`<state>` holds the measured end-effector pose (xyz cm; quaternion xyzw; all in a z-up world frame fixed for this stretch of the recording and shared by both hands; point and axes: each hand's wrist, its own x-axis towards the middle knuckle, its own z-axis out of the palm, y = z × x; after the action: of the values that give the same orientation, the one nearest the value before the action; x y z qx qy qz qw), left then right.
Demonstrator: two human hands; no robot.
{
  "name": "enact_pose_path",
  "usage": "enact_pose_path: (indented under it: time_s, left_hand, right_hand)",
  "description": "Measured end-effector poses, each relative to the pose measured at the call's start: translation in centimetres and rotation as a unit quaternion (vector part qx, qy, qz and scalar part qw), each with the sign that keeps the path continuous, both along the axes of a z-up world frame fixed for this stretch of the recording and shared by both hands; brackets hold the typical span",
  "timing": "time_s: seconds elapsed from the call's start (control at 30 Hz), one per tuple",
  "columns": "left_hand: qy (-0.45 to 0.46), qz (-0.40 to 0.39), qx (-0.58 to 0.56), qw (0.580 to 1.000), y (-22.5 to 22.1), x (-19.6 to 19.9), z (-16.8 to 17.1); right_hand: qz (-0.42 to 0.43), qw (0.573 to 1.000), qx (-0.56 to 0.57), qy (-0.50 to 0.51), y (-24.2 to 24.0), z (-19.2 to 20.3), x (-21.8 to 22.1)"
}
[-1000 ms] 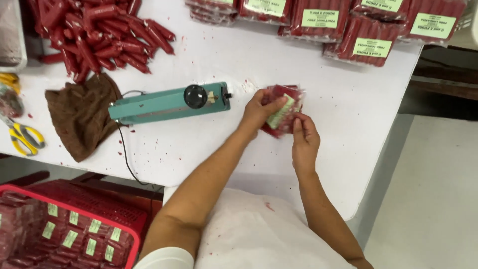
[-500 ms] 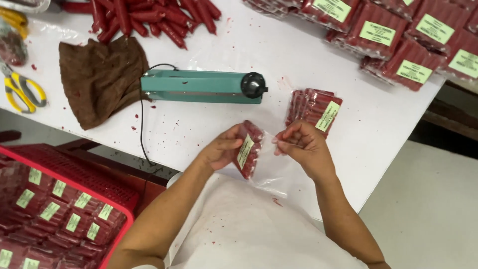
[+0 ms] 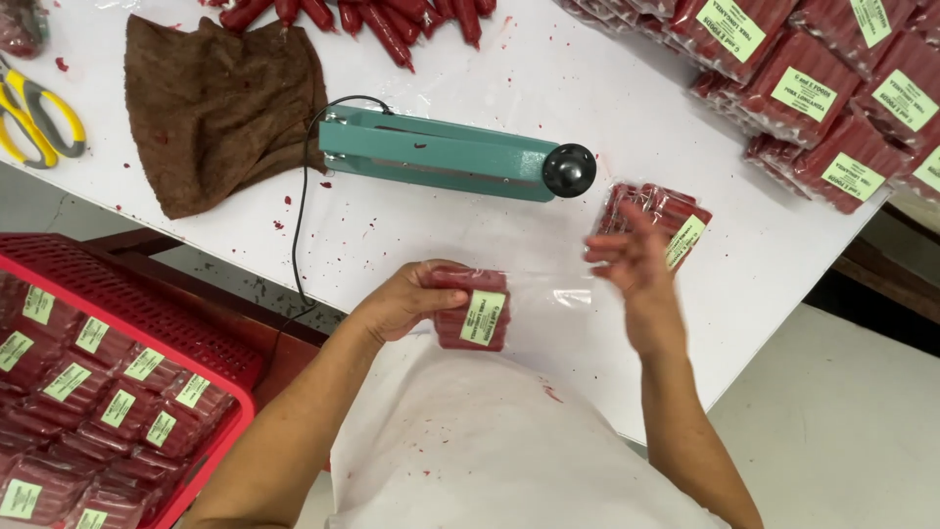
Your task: Sealing plastic bags containing sausages using a manual heat sealer and organizing them into a storage basket.
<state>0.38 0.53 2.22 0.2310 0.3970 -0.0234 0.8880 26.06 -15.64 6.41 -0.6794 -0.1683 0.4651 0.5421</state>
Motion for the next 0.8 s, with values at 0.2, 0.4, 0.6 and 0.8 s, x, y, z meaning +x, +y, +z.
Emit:
enact_pose_path:
  time_s: [0.2, 0.4, 0.6, 0.8]
  left_hand:
    - [-0.004, 0.054, -0.038, 0.998, -1.3, -1.1, -5.2]
    - [0.026, 0.161, -0.032, 0.986, -1.2, 0.9, -5.5]
    - [-0.113, 0.477, -0.188, 0.851, -2.3, 5.2, -8.2]
    - [-0.136, 0.521, -0.191, 0.821, -1.9, 5.5, -7.9]
  right_hand:
    - [-0.035, 0.994, 0.005, -0.099, 2.6, -1.6, 0.0]
    - [0.192, 0.845, 0.138, -0.480, 12.0, 2.6, 2.1]
    - [0.275, 0.743, -0.006, -0.610, 14.8, 1.4, 0.2]
    - [0.240, 0.779, -0.038, -0.579, 15.6, 2.9, -1.2]
